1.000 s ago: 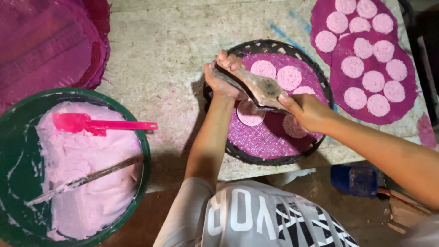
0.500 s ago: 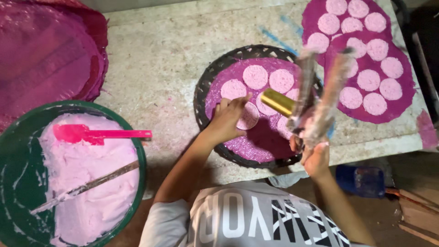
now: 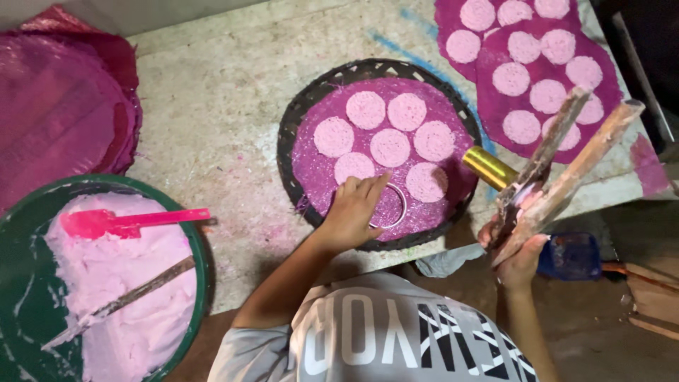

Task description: The person scoops pink dough from a green bowl and uses a manual press to form small round pieces on a purple mat. They repeatedly fill the press, eject the shaped dough, and arrange the pieces on the mat.

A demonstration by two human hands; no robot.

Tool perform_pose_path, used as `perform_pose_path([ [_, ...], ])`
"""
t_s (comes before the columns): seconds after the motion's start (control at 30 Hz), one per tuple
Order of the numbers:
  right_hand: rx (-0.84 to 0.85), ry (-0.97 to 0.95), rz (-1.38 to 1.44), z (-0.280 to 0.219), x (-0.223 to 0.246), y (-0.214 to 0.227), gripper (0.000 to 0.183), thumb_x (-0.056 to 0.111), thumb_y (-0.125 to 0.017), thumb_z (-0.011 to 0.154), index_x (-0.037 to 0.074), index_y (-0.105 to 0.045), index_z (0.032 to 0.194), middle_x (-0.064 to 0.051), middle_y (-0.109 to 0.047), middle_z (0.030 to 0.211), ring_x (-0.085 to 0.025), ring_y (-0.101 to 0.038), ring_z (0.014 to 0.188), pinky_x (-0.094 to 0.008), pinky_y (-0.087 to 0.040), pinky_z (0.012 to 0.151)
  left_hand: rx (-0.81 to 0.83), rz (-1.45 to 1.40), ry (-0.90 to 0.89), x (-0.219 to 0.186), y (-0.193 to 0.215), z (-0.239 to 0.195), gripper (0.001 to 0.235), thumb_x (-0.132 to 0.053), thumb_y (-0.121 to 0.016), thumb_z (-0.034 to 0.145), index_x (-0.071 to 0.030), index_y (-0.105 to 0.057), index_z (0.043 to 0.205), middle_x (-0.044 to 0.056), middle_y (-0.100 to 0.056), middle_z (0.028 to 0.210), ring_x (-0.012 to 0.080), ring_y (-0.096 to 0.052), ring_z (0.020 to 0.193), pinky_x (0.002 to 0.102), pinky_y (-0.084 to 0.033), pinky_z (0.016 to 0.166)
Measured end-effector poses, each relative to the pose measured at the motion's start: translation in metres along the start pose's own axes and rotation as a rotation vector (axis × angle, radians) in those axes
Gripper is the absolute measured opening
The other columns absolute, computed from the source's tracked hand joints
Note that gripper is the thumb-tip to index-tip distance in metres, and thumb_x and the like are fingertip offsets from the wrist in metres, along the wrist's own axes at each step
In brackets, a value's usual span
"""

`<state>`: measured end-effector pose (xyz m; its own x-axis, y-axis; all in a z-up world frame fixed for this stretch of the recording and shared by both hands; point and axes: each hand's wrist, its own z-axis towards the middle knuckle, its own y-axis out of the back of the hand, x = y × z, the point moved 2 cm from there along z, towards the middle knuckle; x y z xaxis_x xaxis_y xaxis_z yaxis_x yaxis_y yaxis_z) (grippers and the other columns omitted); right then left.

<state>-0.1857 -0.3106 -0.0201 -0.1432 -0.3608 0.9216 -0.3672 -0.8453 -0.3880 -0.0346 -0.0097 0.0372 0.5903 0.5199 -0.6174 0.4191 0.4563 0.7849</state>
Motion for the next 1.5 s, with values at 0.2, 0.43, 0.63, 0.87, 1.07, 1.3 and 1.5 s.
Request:
perform_pose_path([
  [0.2, 0.136, 0.103, -0.182, -0.010, 0.011, 0.004, 0.092, 0.085, -0.051, 0.092, -0.001, -0.063, 0.121, -0.007, -0.061, 0.086, -0.023, -0.058, 0.075, -0.037, -0.045, 0.073, -0.130, 0.004, -0.062, -0.022, 0.010, -0.005, 0.104, -0.026, -0.085, 0.071, -0.002, -0.030, 0.156, 0.021, -0.042, 0.158, 0.0400, -0.044, 0.132, 0.050, -0.035, 0.106],
  [0.43, 0.804, 0.578, -1.069, -0.003, 0.076, -0.103, 0.084, 0.060, -0.078, 0.074, -0.012, -0.066, 0.116, -0.023, -0.069, 0.107, -0.037, -0.068, 0.097, -0.041, -0.054, 0.083, -0.100, -0.055, -0.122, -0.053, 0.056, -0.040, 0.041, -0.030, -0.073, 0.086, -0.005, -0.063, 0.117, 0.014, -0.067, 0.119, 0.0325, -0.067, 0.108, 0.046, -0.052, 0.096],
  [0.63, 1.429, 1.056, -0.896, 0.029, 0.161, -0.231, 0.068, 0.059, -0.077, 0.082, -0.005, -0.068, 0.104, -0.013, -0.064, 0.091, -0.032, -0.066, 0.087, -0.043, -0.053, 0.076, 0.254, -0.313, -0.098, -0.051, 0.071, -0.091, 0.022, -0.028, -0.066, 0.086, -0.008, -0.069, 0.096, 0.017, -0.073, 0.092, 0.0353, -0.072, 0.083, 0.044, -0.057, 0.072],
  [0.87, 2.014, 0.271, -0.563, 0.014, 0.147, -0.302, 0.046, 0.047, -0.062, 0.101, 0.004, -0.057, 0.089, -0.013, -0.061, 0.081, -0.038, -0.065, 0.078, -0.043, -0.047, 0.063, 0.456, -0.253, 0.560, -0.065, 0.100, -0.189, 0.030, -0.042, -0.051, 0.104, -0.026, -0.076, 0.109, 0.017, -0.071, 0.088, 0.0384, -0.068, 0.083, 0.047, -0.051, 0.072],
  [1.07, 2.185, -0.027, -0.365, -0.027, 0.117, -0.362, 0.043, 0.041, -0.061, 0.108, 0.001, -0.055, 0.094, -0.016, -0.061, 0.085, -0.036, -0.065, 0.078, -0.043, -0.047, 0.064, 0.050, -0.327, 0.490, -0.075, 0.140, -0.293, 0.020, -0.028, -0.058, 0.098, -0.015, -0.072, 0.104, 0.017, -0.073, 0.085, 0.0350, -0.074, 0.083, 0.046, -0.056, 0.071],
  [1.3, 2.057, 0.453, -0.637, -0.015, 0.108, -0.467, 0.033, 0.038, -0.072, 0.090, 0.006, -0.066, 0.084, -0.011, -0.063, 0.072, -0.033, -0.066, 0.070, -0.040, -0.049, 0.062, -0.540, -0.630, 0.324, -0.039, 0.182, -0.409, 0.023, -0.025, -0.062, 0.097, -0.010, -0.069, 0.112, 0.015, -0.071, 0.093, 0.0313, -0.071, 0.085, 0.043, -0.056, 0.073],
  [1.5, 1.679, 2.042, -0.743, -0.029, 0.075, -0.583, 0.024, 0.023, -0.077, 0.083, 0.015, -0.067, 0.104, -0.001, -0.064, 0.093, -0.019, -0.065, 0.086, -0.033, -0.052, 0.074, -0.734, -1.140, 0.192, 0.008, 0.147, -0.446, 0.027, -0.024, -0.066, 0.097, -0.007, -0.066, 0.118, 0.012, -0.069, 0.096, 0.0257, -0.069, 0.085, 0.038, -0.056, 0.073],
])
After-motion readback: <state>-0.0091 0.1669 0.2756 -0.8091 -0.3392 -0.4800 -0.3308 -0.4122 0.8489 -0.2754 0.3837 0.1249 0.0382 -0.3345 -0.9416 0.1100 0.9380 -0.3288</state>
